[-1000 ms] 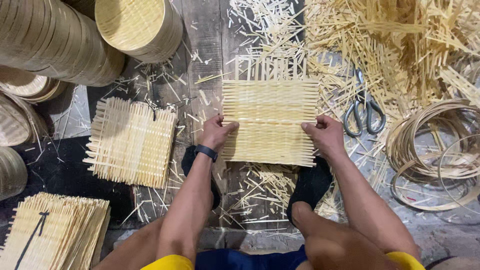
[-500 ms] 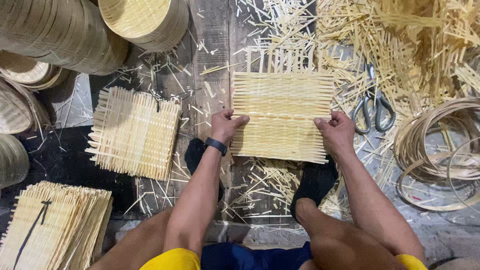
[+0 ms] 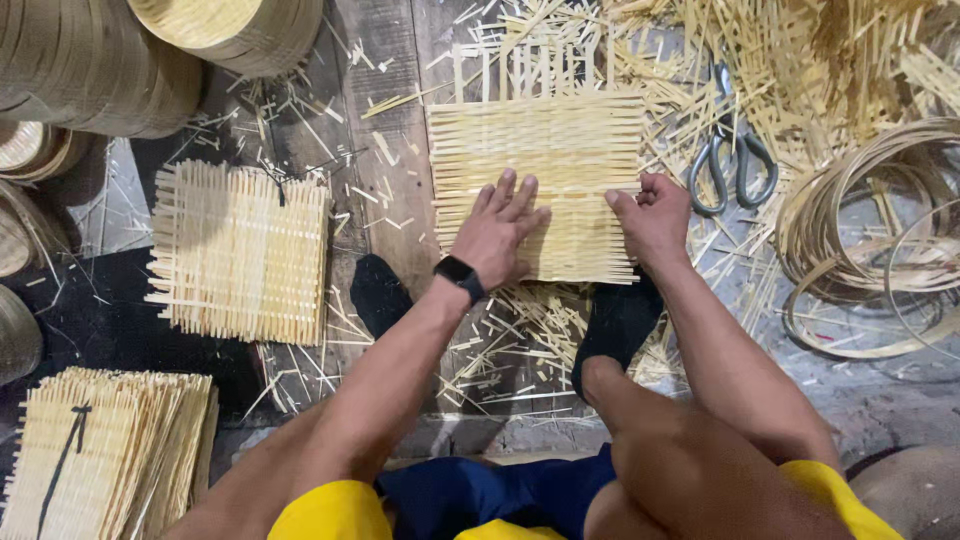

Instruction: The person manufactures bamboo steamer lids by hand-weaving bamboo strips into a square mat, placing a circular frame over it, and trimming the excess strips using shears.

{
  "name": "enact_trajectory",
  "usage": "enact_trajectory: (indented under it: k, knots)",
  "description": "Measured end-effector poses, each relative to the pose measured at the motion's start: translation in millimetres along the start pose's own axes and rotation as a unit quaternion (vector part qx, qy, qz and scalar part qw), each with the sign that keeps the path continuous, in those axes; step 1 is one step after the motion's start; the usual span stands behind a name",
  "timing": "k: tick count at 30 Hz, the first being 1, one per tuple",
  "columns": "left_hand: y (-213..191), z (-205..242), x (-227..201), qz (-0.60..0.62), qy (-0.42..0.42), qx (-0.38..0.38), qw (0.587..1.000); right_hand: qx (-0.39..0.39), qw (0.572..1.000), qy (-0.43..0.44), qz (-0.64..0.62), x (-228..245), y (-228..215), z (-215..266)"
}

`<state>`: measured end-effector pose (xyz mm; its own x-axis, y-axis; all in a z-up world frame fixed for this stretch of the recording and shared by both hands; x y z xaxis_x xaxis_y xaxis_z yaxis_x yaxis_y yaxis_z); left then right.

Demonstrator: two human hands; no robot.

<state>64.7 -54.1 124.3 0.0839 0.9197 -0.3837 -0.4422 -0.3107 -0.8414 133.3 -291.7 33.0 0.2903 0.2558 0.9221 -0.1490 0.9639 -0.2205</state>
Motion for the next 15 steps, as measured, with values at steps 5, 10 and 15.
enact_trajectory:
  k: [5, 10, 15]
  knots:
    - [24.1, 5.0, 11.3, 0.006, 0.005, -0.033, 0.999, -0.005, 1.000, 0.003, 0.019, -3.2, 0.9, 4.3]
    - [19.4, 3.7, 18.9, 0.049, 0.021, -0.036, 0.998, -0.022, 0.999, -0.020, -0.028, -2.3, -5.9, 5.7]
    - [7.9, 0.5, 18.1, 0.045, 0.042, -0.028, 0.998, -0.221, 0.957, -0.165, 0.092, -6.1, -106.8, 21.8]
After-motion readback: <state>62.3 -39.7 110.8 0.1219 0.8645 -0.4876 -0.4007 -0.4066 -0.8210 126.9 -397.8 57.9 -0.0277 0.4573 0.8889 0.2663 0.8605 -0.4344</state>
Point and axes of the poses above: each hand's wrist, its own z-axis away from the middle knuckle, its own y-axis out of the palm, x = y × z, the point moved 1 cm from there along -z, towards the middle knuckle, and after that the axes turned 3 degrees about -y, right-handed, at the moved point
